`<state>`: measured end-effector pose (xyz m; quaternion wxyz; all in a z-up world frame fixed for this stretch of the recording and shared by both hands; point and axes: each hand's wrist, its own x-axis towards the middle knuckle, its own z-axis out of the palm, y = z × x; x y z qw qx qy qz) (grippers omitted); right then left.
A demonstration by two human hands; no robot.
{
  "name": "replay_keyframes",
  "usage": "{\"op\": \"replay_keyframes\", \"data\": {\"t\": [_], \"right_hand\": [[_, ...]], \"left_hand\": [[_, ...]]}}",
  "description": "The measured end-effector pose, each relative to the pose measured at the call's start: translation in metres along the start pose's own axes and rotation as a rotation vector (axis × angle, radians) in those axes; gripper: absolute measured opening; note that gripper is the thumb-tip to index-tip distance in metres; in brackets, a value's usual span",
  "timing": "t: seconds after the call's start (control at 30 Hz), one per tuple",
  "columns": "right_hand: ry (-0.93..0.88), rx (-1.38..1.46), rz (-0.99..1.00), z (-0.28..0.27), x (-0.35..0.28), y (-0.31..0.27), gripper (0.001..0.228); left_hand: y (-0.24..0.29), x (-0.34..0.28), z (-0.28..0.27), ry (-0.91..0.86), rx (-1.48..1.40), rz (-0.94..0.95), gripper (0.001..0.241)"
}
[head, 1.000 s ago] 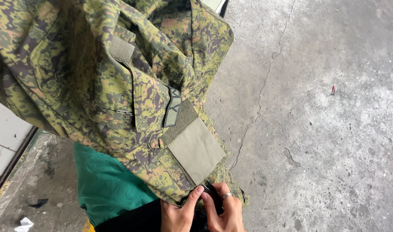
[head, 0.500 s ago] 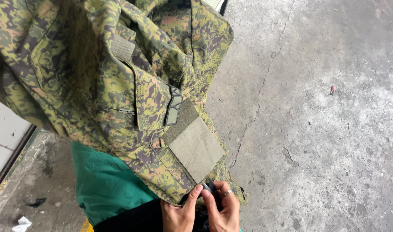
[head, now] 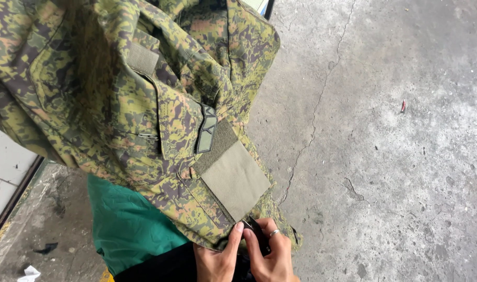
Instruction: Trimming loose threads from a camouflage jacket using scissors at a workstation
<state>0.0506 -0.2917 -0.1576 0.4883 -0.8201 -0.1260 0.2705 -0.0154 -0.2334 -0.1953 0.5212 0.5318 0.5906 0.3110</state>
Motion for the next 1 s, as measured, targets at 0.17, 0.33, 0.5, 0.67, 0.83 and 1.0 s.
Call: {"op": "replay_keyframes", "data": {"t": [0.17, 0.33, 0.5, 0.67, 0.83, 1.0], "right_hand": [[-0.034, 0.178, 0.196, 0.003, 0.0, 0.021, 0.016], [0.123, 0.088, -0.152, 0.008, 0.0, 0.026, 0.015], [-0.029, 0.579, 0.194, 0.004, 0.006, 0.041, 0.019], [-0.019, 0.313, 0.01, 0.0, 0.006, 0.024, 0.017], [-0.01, 0.102, -0.148, -0.007, 0.012, 0.023, 0.017], [0.004, 0.123, -0.098, -0.004, 0.009, 0.025, 0.019]], "left_hand": [[0.007, 0.0, -0.005, -0.046, 0.106, 0.019, 0.035], [0.016, -0.001, -0.004, -0.043, 0.082, -0.094, 0.037], [0.017, -0.001, -0.002, -0.064, -0.017, 0.02, 0.047], [0.01, 0.001, 0.003, -0.105, -0.07, 0.082, 0.032], [0.02, 0.003, 0.005, -0.091, -0.094, -0.04, 0.035], [0.012, 0.0, 0.003, -0.089, -0.008, 0.051, 0.034]]}}
